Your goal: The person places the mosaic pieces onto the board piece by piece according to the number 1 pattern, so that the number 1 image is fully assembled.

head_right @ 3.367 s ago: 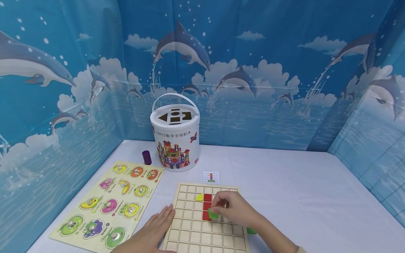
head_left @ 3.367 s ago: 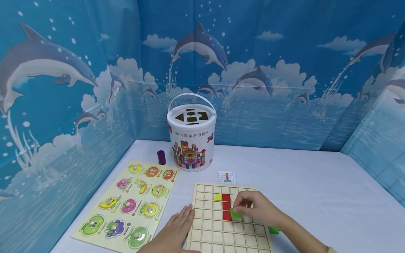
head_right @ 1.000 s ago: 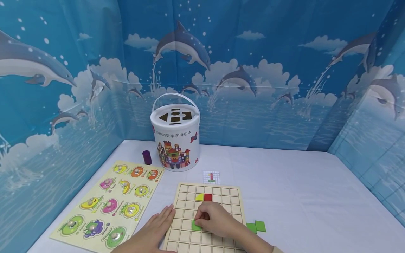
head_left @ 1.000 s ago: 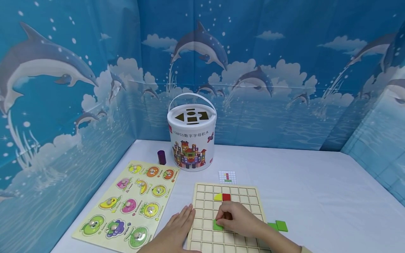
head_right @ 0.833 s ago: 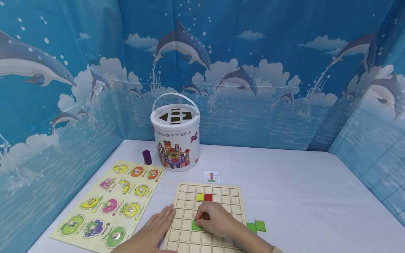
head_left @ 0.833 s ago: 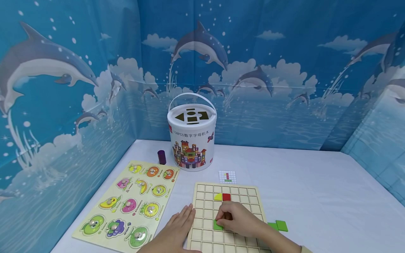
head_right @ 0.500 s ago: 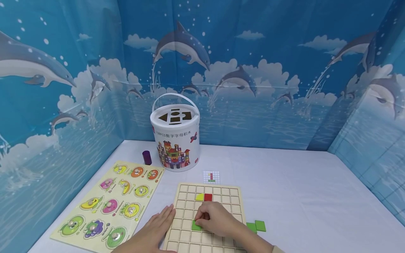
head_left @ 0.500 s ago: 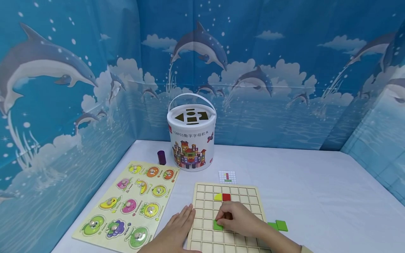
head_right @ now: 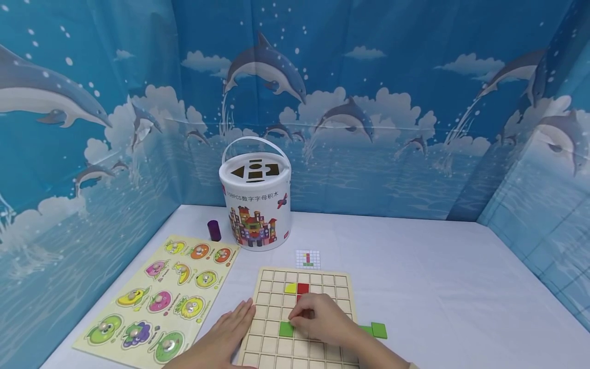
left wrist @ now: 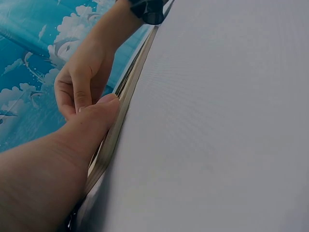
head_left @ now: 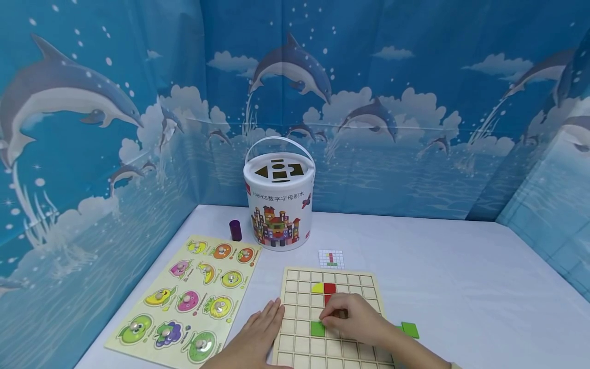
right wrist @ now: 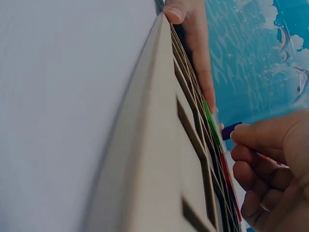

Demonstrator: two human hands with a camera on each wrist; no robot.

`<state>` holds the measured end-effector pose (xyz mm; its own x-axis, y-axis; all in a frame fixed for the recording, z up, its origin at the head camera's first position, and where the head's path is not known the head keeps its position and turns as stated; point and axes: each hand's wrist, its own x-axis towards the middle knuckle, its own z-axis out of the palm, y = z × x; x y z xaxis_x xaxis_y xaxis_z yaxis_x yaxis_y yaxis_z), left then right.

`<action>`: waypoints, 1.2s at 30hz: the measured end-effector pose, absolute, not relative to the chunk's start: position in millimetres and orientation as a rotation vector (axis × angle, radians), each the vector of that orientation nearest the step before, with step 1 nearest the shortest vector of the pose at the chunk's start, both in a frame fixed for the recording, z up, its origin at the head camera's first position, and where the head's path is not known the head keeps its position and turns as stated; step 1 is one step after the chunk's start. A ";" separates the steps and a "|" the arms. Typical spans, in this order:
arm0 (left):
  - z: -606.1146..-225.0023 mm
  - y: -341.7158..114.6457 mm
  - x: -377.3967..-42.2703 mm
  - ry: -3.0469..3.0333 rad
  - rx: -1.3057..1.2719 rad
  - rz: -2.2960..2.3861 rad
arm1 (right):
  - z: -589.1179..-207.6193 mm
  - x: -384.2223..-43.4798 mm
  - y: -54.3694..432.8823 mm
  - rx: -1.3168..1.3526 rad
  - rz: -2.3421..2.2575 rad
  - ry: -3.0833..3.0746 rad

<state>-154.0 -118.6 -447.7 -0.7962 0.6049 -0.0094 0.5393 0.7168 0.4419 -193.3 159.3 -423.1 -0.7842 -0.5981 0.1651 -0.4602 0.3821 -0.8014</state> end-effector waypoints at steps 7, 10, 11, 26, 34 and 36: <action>-448.1 -118.9 -153.5 2.766 0.952 0.648 | -422.0 -193.3 171.9 -0.911 -1.339 2.515; -448.6 -118.9 -153.6 2.763 0.955 0.654 | -420.8 -193.8 178.7 -0.886 -1.343 2.518; -448.7 -118.9 -153.6 2.761 0.955 0.655 | -420.4 -193.8 180.9 -0.877 -1.348 2.515; -447.9 -118.5 -153.6 2.754 0.943 0.652 | -418.0 -195.4 215.3 -0.779 -1.360 2.613; -447.9 -119.1 -152.4 2.790 0.975 0.642 | -414.3 -198.6 237.6 -0.675 -1.331 2.695; -447.6 -119.0 -152.3 2.790 0.973 0.644 | -412.8 -199.4 243.0 -0.643 -1.319 2.714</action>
